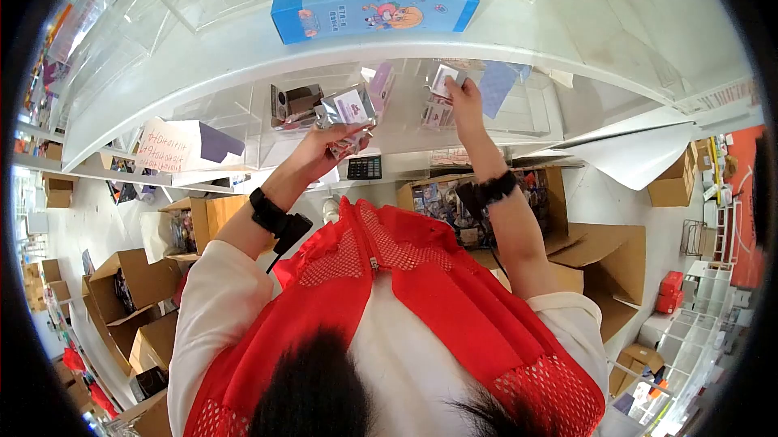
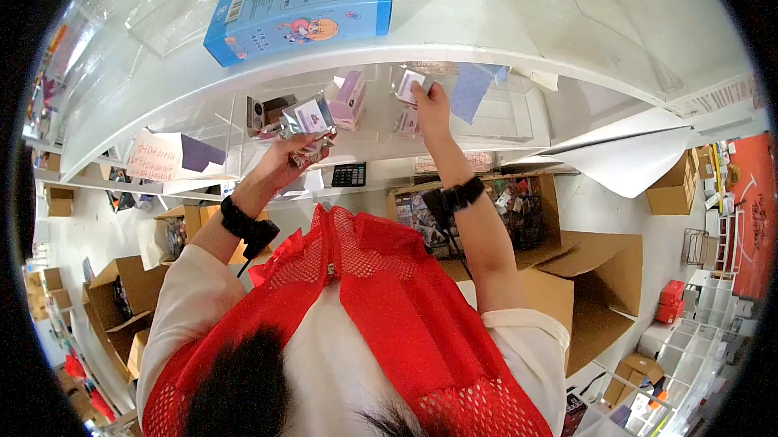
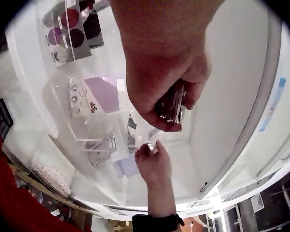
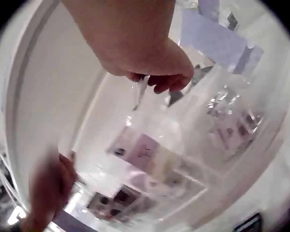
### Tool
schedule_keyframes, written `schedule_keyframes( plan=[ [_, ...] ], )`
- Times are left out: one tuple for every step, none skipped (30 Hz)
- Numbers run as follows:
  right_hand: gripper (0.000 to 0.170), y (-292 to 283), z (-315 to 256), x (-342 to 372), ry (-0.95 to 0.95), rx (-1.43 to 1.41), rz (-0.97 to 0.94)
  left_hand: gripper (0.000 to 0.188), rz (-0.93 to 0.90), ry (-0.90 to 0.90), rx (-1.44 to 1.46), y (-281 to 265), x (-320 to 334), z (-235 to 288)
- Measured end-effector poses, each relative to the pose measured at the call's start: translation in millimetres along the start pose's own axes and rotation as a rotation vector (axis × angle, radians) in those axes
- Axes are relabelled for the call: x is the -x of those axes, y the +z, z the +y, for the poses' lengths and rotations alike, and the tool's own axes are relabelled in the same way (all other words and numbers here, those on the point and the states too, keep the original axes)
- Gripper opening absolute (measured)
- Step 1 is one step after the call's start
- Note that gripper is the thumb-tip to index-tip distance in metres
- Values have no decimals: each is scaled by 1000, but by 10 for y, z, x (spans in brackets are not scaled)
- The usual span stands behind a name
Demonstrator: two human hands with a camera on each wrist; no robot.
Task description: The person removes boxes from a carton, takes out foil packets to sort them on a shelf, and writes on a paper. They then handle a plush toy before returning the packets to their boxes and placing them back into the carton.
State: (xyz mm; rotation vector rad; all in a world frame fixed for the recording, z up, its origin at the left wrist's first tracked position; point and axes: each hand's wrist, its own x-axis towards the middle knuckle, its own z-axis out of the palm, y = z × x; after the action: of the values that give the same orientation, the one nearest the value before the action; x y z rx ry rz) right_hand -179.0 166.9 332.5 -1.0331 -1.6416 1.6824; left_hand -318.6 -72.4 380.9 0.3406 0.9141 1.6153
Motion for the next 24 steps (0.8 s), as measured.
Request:
schedule_keyframes(
  plan=[
    [22, 7, -88, 95, -6, -347, -51, 33, -15, -11, -6, 5, -15, -2],
    [20, 67, -309, 297, 32, -345, -124, 32, -32, -23, -12, 7, -36, 0],
    [18, 183, -599, 567, 70, -343, -195, 31, -49, -36, -18, 15, -59, -4],
    [17, 296, -741, 718, 107, -342, -265, 28, -3, -86, -67, 21, -94, -21],
    [15, 377, -675, 725, -22, -238, -354, 27, 7, -64, -94, 75, -120, -34],
    [13, 448, -550, 711, -151, -133, -440, 27, 16, -42, -120, 150, -144, -49],
    [11, 493, -476, 705, -279, -25, -523, 26, 26, -21, -147, 210, -168, -66],
    [11, 518, -450, 703, -260, 2, -477, 26, 10, -16, -117, 242, -200, -79],
    [10, 538, -440, 700, -241, 29, -431, 27, 29, -38, -101, 223, -220, -83],
    [10, 545, -437, 685, -223, 56, -386, 28, 50, -58, -85, 187, -242, -86],
    [11, 529, -436, 650, -197, 6, -313, 28, 70, -78, -69, 163, -250, -77],
    [12, 497, -455, 625, -168, -44, -241, 39, -6, -89, -40, 182, -228, -40],
    [13, 461, -482, 624, -139, -93, -168, 43, -96, -47, 54, 226, -209, -18],
    [16, 410, -527, 636, -57, -297, -145, 47, -186, -4, 149, 289, -190, 6],
    [17, 387, -617, 661, -41, -381, -83, 51, -275, 40, 244, 319, -179, 19],
    [18, 370, -702, 680, -24, -465, -21, 59, -322, 29, 211, 288, -199, 36],
    [19, 345, -743, 683, -8, -548, 40, 56, -284, 24, 145, 303, -187, 58],
    [23, 271, -735, 666, -35, -479, -25, 54, -246, 18, 80, 331, -166, 92],
    [24, 246, -739, 656, -71, -421, -71, 52, -207, 12, 16, 346, -153, 104],
    [24, 228, -741, 650, -106, -363, -116, 49, -193, -5, -20, 341, -155, 95],
    [24, 219, -742, 650, -142, -305, -160, 45, -178, -22, -56, 333, -163, 87],
    [25, 224, -747, 655, -213, -182, -212, 42, -164, -40, -93, 326, -169, 80],
    [25, 239, -754, 663, -284, -59, -263, 38, -124, -59, -175, 330, -180, 54],
    [25, 259, -756, 673, -355, 65, -313, 35, -85, -79, -256, 342, -197, 18]
  ],
)
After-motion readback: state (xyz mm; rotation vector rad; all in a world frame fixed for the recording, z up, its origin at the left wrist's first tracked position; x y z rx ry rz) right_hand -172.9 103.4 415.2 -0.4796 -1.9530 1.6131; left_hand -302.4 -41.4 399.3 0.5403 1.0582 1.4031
